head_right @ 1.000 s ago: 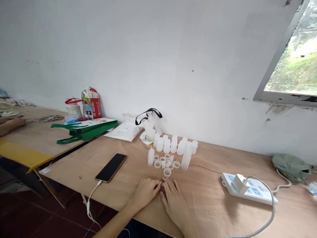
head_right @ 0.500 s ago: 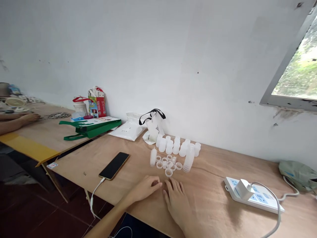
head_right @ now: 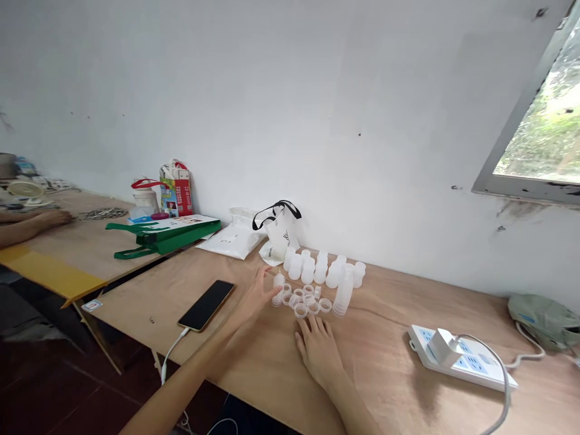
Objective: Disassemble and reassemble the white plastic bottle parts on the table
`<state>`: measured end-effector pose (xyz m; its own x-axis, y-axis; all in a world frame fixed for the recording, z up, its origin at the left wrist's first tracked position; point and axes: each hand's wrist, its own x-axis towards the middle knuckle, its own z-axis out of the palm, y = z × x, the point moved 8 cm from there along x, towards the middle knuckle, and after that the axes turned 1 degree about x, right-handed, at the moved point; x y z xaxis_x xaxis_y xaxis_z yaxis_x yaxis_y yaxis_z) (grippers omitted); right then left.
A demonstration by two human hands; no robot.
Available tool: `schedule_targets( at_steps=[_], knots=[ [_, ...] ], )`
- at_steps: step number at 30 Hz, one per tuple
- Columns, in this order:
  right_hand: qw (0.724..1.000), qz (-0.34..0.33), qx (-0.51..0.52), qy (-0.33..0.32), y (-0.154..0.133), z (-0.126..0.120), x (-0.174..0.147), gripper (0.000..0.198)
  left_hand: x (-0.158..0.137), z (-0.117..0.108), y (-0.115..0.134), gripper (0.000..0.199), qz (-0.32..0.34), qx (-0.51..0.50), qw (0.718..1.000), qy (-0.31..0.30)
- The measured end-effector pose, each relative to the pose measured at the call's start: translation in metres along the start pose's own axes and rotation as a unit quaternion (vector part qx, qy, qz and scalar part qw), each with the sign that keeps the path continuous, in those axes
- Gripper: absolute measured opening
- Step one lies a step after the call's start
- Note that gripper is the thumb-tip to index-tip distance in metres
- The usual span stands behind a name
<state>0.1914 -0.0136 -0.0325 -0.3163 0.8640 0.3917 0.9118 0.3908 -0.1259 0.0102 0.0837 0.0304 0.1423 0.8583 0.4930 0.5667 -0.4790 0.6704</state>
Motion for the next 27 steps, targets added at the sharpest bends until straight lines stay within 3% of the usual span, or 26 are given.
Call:
schedule_targets(
  at_steps=[8, 14, 19, 21, 24, 27],
  knots=[
    [1.0, 0.01, 0.024, 0.013, 0.003, -0.001, -0.003, 0.032, 0.01, 0.012, 0.006, 0.028, 0.007, 0.016, 1.0, -0.008],
    [0.998, 0.022, 0.055, 0.011, 0.004, -0.003, -0.002, 0.029, 0.015, -0.01, 0.021, 0.022, -0.002, 0.021, 0.999, 0.042],
    [0.994, 0.042, 0.1, 0.024, 0.008, -0.006, -0.001, 0.026, -0.018, -0.023, 0.044, 0.03, 0.022, 0.017, 0.996, 0.086],
    [0.99, 0.065, 0.123, 0.039, 0.011, -0.011, 0.0, 0.025, -0.038, -0.007, 0.046, 0.03, 0.029, 0.02, 0.999, 0.017],
    [0.981, 0.087, 0.165, 0.057, 0.012, -0.018, 0.0, 0.028, -0.066, 0.032, 0.039, 0.026, 0.035, 0.034, 0.988, -0.148],
    [0.974, 0.075, 0.208, 0.046, 0.006, -0.02, 0.001, 0.024, -0.08, 0.055, 0.025, 0.024, 0.01, 0.018, 0.974, -0.228]
  ],
)
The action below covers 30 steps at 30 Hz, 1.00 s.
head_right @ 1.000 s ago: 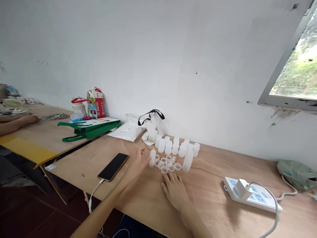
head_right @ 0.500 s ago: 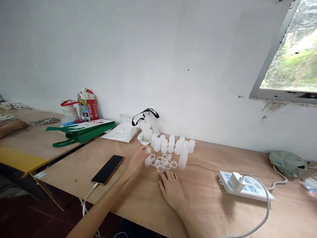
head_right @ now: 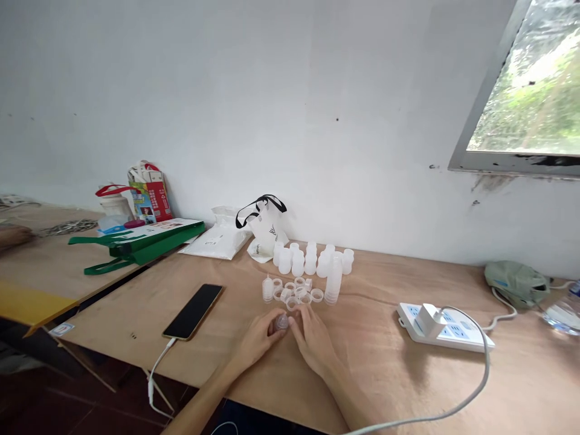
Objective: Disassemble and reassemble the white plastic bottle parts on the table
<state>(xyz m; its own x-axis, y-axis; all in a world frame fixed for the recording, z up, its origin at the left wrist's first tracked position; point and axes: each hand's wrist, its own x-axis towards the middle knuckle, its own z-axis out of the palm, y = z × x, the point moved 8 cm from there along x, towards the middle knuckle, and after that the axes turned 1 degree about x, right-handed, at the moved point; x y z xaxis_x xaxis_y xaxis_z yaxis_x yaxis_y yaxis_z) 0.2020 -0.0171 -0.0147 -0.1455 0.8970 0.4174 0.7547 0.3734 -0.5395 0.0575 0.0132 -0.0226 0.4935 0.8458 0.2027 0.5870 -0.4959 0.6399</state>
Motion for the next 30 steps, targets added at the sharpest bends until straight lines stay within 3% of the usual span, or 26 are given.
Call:
schedule_targets(
  at_steps=[6, 12, 19, 24, 30],
  knots=[
    [0.997, -0.011, 0.057, -0.046, -0.003, 0.013, 0.004, 0.015, 0.004, 0.005, -0.006, 0.041, 0.023, -0.15, 0.988, -0.015],
    [0.992, -0.014, 0.113, -0.061, -0.004, 0.018, 0.007, 0.018, 0.005, 0.008, -0.011, 0.043, 0.02, -0.165, 0.986, -0.002],
    [0.975, 0.021, 0.214, -0.05, 0.002, 0.018, 0.009, 0.016, 0.006, 0.007, -0.016, 0.054, 0.013, -0.255, 0.967, -0.023],
    [0.954, 0.044, 0.294, -0.038, 0.003, 0.015, 0.009, 0.02, 0.006, 0.003, -0.02, 0.05, -0.003, -0.273, 0.962, 0.004],
    [0.938, 0.045, 0.345, 0.007, -0.002, 0.003, 0.01, 0.026, 0.004, -0.016, 0.004, 0.043, 0.031, -0.243, 0.967, 0.067]
  ],
)
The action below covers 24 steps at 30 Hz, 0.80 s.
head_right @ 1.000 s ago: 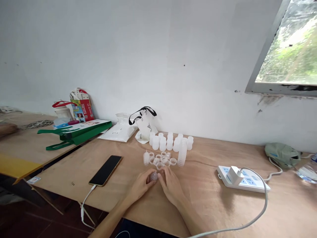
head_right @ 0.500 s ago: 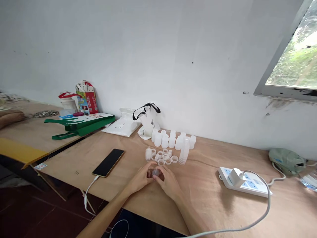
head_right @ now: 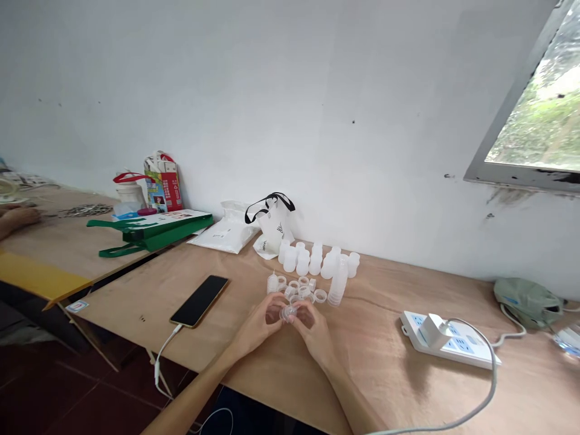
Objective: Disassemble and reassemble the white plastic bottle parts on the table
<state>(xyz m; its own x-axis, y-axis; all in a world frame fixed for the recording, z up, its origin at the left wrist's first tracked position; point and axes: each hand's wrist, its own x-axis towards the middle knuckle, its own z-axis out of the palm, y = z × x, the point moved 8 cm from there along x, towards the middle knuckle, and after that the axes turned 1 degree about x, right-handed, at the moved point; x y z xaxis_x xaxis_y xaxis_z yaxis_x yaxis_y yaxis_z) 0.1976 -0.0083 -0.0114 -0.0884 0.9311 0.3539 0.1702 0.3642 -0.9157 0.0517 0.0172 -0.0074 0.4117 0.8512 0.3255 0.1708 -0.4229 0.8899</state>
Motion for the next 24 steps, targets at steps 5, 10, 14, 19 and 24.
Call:
schedule_targets(
  at_steps=[5, 10, 14, 19, 24],
  knots=[
    [0.993, -0.076, -0.035, 0.084, -0.033, -0.004, 0.017, 0.024, 0.011, -0.02, 0.028, 0.04, 0.068, 0.05, 0.994, 0.073],
    [0.982, -0.124, -0.025, 0.143, -0.053, -0.002, 0.049, 0.024, 0.035, -0.05, 0.04, 0.036, 0.106, 0.063, 0.985, 0.123],
    [0.973, -0.136, -0.03, 0.185, -0.052, -0.004, 0.056, 0.027, 0.053, -0.074, 0.037, 0.037, 0.096, 0.066, 0.98, 0.159],
    [0.979, -0.118, -0.082, 0.141, -0.03, 0.002, 0.036, 0.022, 0.065, -0.082, 0.021, 0.029, 0.092, 0.078, 0.976, 0.179],
    [0.983, -0.096, -0.125, 0.094, -0.006, 0.006, 0.025, 0.022, 0.066, -0.069, 0.003, 0.025, 0.068, 0.075, 0.98, 0.17]
  ],
)
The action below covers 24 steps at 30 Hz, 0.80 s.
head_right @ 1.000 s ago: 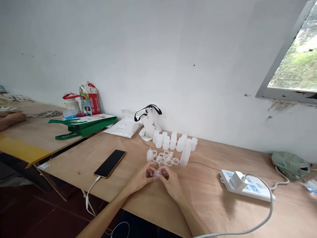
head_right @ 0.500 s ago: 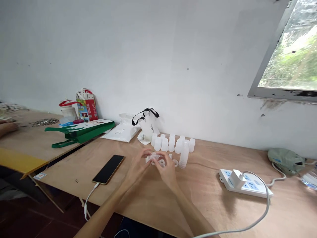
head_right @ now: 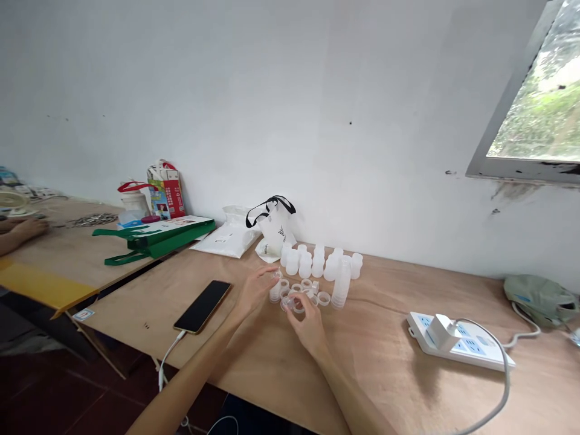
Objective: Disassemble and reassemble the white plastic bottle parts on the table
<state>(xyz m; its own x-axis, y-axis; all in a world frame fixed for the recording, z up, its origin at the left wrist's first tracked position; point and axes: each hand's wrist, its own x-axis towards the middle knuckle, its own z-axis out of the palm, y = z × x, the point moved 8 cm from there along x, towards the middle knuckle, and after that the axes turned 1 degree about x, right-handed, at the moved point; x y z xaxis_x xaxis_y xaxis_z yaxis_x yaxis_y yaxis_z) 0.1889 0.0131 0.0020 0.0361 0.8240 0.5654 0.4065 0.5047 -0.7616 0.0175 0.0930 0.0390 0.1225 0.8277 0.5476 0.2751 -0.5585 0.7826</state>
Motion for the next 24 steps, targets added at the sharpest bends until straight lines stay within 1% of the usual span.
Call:
schedule_targets(
  at_steps=[4, 9, 11, 15, 17, 20, 24],
  knots=[
    [1.0, 0.013, -0.017, -0.015, 0.008, 0.003, 0.0, 0.023, -0.005, 0.006, -0.006, 0.022, -0.015, 0.013, 1.0, -0.005],
    [0.999, 0.014, -0.025, -0.033, 0.01, 0.007, -0.002, 0.022, -0.009, 0.001, -0.014, 0.021, -0.027, 0.023, 0.999, 0.02],
    [0.999, 0.012, -0.025, -0.036, 0.01, 0.007, -0.002, 0.021, -0.01, 0.001, -0.018, 0.022, -0.029, 0.021, 0.999, 0.024],
    [0.999, 0.011, -0.024, -0.042, 0.01, 0.01, -0.003, 0.02, -0.01, 0.006, -0.026, 0.033, -0.026, 0.016, 0.999, 0.014],
    [0.998, 0.011, -0.024, -0.048, 0.01, 0.011, -0.004, 0.019, -0.01, 0.01, -0.028, 0.031, -0.021, 0.019, 1.0, 0.007],
    [0.998, 0.012, -0.028, -0.06, 0.01, 0.014, -0.005, 0.019, -0.01, 0.012, -0.027, 0.026, -0.014, 0.034, 0.999, 0.003],
    [0.995, 0.014, -0.037, -0.091, 0.011, 0.019, -0.007, 0.017, -0.009, 0.011, -0.019, 0.021, -0.006, 0.064, 0.998, -0.002]
  ],
)
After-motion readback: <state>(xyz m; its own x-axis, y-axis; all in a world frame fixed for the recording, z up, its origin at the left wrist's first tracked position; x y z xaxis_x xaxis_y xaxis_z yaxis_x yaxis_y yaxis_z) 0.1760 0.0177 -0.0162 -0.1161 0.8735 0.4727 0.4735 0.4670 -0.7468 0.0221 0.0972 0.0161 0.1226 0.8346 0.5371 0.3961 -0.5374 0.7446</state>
